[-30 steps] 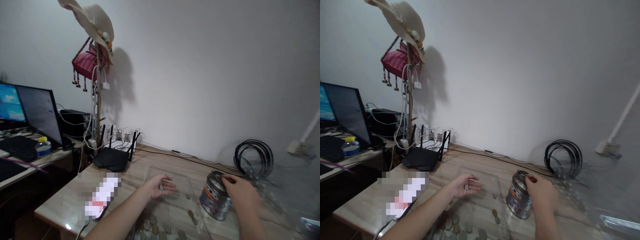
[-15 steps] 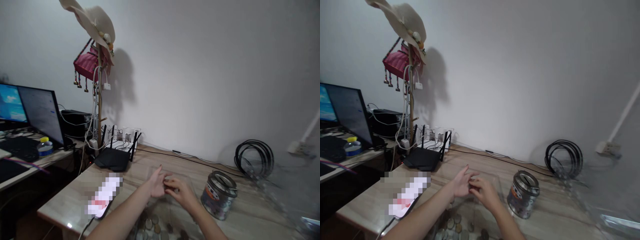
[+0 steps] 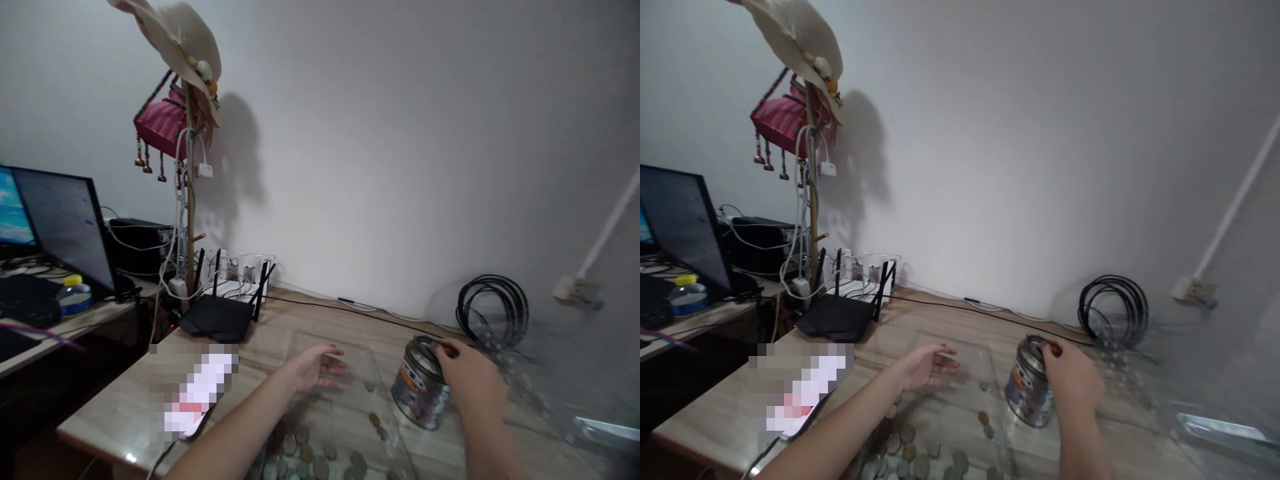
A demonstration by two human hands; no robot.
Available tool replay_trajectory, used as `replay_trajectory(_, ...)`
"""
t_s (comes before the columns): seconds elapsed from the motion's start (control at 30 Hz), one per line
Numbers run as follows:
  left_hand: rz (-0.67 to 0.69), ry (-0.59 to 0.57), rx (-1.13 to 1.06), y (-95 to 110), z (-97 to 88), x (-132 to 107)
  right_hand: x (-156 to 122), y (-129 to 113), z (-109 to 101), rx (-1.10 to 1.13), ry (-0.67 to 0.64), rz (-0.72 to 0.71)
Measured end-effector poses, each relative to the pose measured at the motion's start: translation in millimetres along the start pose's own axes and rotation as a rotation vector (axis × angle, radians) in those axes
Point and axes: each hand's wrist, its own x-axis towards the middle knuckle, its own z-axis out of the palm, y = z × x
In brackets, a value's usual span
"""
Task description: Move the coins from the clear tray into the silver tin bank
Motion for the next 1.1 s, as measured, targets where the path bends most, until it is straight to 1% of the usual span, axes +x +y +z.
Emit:
replay_trajectory(0.07,0.014,0.014,0.031,0,-1.1,0,5,8,-4,-0.011,-0.107,0.053)
replay_trajectory(0.1,0.022,0.023,0.048,-1,-1.6,0,6,9,-3,-0.006,-0.125,0.05)
replay_trajectory(0.27,0.065,0.063,0.137,-5,-1.8,1,7,13,7,-0.001,-0.101,0.004)
replay_trajectory(0.33,0.091,0.101,0.192,-6,-0.8,2,9,18,11,0.008,-0.095,-0.021)
replay_trajectory(0.37,0.11,0.136,0.221,-6,-0.6,3,10,20,13,0.023,-0.074,-0.047)
replay_trajectory(0.4,0.132,0.181,0.254,-5,-0.7,4,11,21,15,0.049,-0.025,-0.085)
replay_trajectory(0.47,0.186,0.294,0.347,-1,-2.6,7,9,18,19,0.146,0.152,-0.2)
replay_trajectory(0.5,0.226,0.348,0.423,2,-4.5,7,7,13,21,0.215,0.246,-0.27)
replay_trajectory(0.53,0.266,0.392,0.528,4,-6.8,8,2,6,25,0.286,0.306,-0.336)
replay_trajectory(0.57,0.32,0.419,0.67,6,-9.1,8,-3,-4,30,0.349,0.307,-0.399)
replay_trajectory(0.6,0.395,0.403,0.838,6,-11.2,7,-11,-15,35,0.391,0.239,-0.458)
replay_trajectory(0.63,0.421,0.358,1.006,5,-12.6,6,-19,-27,42,0.405,0.123,-0.513)
replay_trajectory(0.67,0.384,0.311,1.167,3,-13.1,4,-29,-39,49,0.377,-0.05,-0.568)
replay_trajectory(0.7,0.299,0.266,1.332,0,-12.3,1,-40,-49,56,0.303,-0.227,-0.62)
replay_trajectory(0.77,0.141,0.215,1.627,-7,-7.7,-6,-64,-63,67,0.088,-0.561,-0.736)
replay_trajectory(0.8,0.113,0.228,1.726,-10,-4.3,-10,-76,-66,71,0.032,-0.649,-0.764)
replay_trajectory(0.83,0.098,0.246,1.792,-12,-0.7,-15,-87,-66,73,-0.013,-0.708,-0.783)
replay_trajectory(0.9,0.091,0.267,1.847,-15,5.6,-28,-107,-61,70,-0.026,-0.742,-0.782)
replay_trajectory(1.0,0.074,0.229,1.878,-18,11.6,-50,-131,-52,59,0.016,-0.804,-0.768)
replay_trajectory(1.1,0.061,0.165,1.865,-25,16.3,-73,-149,-50,50,0.122,-0.914,-0.817)
